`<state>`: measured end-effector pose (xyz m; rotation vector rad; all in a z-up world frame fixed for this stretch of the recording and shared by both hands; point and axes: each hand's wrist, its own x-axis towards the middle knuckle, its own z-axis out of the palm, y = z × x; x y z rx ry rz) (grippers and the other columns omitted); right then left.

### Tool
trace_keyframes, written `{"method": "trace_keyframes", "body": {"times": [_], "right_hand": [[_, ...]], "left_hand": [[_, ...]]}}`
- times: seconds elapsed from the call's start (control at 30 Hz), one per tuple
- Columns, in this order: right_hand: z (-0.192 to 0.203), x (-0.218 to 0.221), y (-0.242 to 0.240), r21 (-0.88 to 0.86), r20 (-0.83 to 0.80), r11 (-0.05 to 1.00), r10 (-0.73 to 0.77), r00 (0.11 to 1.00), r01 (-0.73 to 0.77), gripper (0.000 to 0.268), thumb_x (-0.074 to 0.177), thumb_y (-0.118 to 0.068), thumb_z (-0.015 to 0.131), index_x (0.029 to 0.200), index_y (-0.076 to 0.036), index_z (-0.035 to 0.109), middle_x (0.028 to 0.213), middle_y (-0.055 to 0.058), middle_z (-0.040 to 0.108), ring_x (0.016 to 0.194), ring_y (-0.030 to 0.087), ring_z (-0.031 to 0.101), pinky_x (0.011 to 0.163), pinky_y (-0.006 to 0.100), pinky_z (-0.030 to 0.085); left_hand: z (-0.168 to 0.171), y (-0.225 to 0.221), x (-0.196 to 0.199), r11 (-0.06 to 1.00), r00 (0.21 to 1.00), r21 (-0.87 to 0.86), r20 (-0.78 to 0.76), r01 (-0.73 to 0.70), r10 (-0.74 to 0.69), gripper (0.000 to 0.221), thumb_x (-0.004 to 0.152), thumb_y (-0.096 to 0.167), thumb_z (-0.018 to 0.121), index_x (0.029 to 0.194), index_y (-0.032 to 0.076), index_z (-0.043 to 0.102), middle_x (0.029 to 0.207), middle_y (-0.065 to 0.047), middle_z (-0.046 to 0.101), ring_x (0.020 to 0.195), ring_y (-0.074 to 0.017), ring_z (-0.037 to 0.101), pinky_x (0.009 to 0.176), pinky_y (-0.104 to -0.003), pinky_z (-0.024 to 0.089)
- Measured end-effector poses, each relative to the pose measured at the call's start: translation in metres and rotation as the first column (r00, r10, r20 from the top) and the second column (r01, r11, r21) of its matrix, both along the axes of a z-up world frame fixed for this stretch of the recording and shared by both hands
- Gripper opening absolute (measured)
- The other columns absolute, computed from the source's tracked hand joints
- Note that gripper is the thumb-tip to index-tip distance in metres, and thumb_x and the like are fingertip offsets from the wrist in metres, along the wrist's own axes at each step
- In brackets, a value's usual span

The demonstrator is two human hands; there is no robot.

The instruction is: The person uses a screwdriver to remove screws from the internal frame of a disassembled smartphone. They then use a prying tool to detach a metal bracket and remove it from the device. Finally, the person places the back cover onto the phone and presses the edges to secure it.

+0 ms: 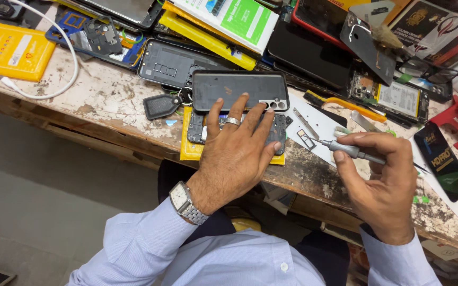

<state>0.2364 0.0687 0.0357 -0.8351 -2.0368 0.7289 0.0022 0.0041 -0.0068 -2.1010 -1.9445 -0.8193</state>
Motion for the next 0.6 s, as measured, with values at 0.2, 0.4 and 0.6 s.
{"method": "trace_keyframes", "body": {"times": [0.2,0.4,0.6], "right_hand": [[0.008,-0.007,0.008,0.033,0.088,0.999,0.022,0.996,-0.025,0.033,0.098,0.008,0.069,0.121,0.0,0.047,0.121,0.018,0.067,0.118,0.022,0.07,0.105,0.033,0.06],[0.021,-0.014,0.016,0.117,0.191,0.991,0.042,0.981,-0.066,0.033,0.097,0.003,0.072,0.12,0.0,0.049,0.116,0.016,0.071,0.107,0.02,0.073,0.095,0.031,0.06],[0.046,-0.022,0.033,0.16,0.396,0.965,0.132,0.909,-0.21,0.033,0.091,-0.001,0.075,0.116,0.0,0.054,0.111,0.013,0.073,0.104,0.022,0.075,0.09,0.031,0.061]], "left_hand": [[0.006,-0.002,-0.002,1.0,0.999,0.012,0.034,0.013,-0.013,0.053,0.102,0.043,0.055,0.136,0.001,0.062,0.143,-0.014,0.059,0.145,-0.0332,0.04,0.121,-0.058,0.009],[0.011,-0.024,-0.003,0.997,0.988,0.04,0.137,0.072,-0.077,0.029,0.099,0.03,0.061,0.113,0.006,0.07,0.139,-0.012,0.062,0.143,-0.031,0.045,0.121,-0.055,0.014],[0.004,-0.041,0.013,0.977,0.957,0.03,0.198,0.212,-0.214,0.02,0.097,0.029,0.066,0.097,0.009,0.069,0.129,-0.013,0.066,0.136,-0.0305,0.051,0.118,-0.054,0.019]]}}
